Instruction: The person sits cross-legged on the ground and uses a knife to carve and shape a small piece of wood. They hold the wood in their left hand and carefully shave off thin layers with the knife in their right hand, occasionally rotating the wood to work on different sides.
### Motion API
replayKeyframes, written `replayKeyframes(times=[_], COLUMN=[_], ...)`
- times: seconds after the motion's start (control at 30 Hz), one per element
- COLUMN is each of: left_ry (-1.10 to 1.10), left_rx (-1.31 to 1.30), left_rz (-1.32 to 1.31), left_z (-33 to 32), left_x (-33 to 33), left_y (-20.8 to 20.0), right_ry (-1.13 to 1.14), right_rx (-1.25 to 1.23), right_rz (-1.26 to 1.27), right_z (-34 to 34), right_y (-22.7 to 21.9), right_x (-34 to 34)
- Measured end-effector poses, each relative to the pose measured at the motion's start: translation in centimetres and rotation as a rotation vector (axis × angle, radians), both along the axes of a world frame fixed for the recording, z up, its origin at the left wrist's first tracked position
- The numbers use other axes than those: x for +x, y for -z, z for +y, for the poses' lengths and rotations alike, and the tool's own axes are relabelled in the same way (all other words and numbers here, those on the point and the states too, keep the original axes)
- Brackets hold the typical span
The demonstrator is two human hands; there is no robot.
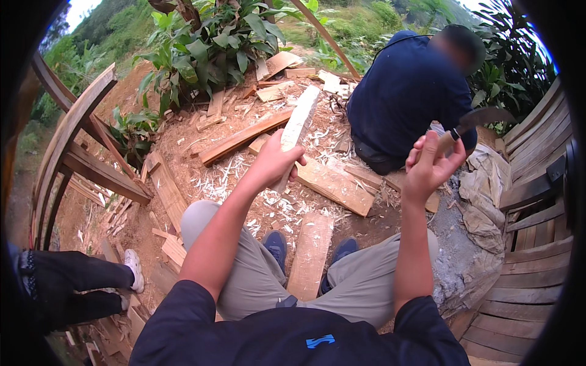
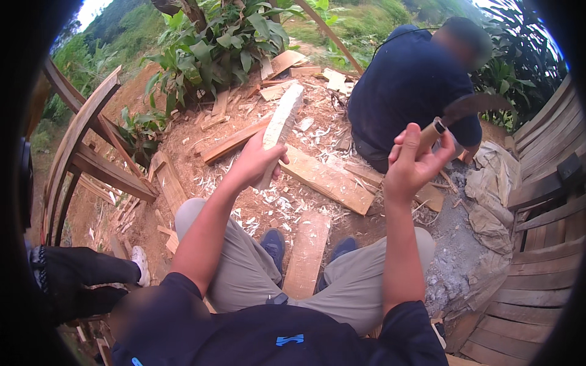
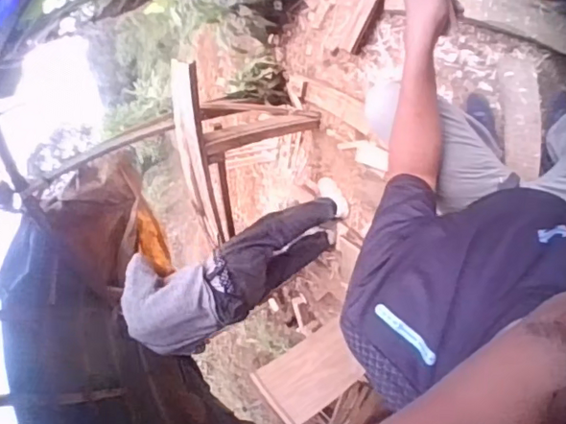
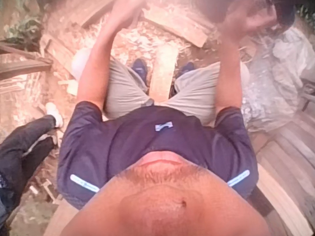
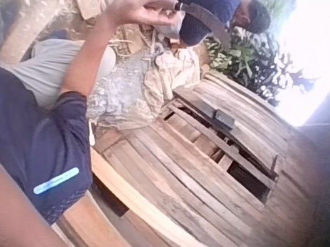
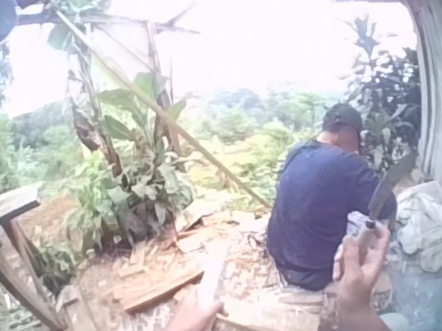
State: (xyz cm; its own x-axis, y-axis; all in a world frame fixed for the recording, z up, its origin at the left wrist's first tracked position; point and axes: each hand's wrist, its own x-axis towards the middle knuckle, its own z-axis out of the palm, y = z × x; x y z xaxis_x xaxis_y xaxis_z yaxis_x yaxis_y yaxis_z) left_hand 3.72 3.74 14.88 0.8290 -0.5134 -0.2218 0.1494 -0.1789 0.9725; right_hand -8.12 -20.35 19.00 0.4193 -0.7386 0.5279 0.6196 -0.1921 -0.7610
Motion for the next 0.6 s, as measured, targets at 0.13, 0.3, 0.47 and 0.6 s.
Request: replayKeyframes(times=[0.13, 0.3, 0.47, 0.6], left_ry=[0.015, 0.062, -0.023, -0.027], left_rx=[0.045, 0.094, 0.067, 0.037], left_rz=[-0.017, -0.051, -0.075, -0.113], left_z=[-0.3, -1.4, -1.2, -0.7], left_x=[-0.3, -1.2, -1.2, -1.1], left_y=[0.3, 0.0, 0.7, 0.0], right_ry=[0.242, 0.226, -0.092, -0.150], right_rx=[-0.004, -0.608, -0.900, -0.840], right_rz=[0.017, 0.416, 1.143, 1.056], right_z=[0.5, 1.8, 4.4, 3.7], right_y=[-0.9, 3.1, 6.8, 6.8], right_x=[-0.2, 1.4, 2.0, 2.2])
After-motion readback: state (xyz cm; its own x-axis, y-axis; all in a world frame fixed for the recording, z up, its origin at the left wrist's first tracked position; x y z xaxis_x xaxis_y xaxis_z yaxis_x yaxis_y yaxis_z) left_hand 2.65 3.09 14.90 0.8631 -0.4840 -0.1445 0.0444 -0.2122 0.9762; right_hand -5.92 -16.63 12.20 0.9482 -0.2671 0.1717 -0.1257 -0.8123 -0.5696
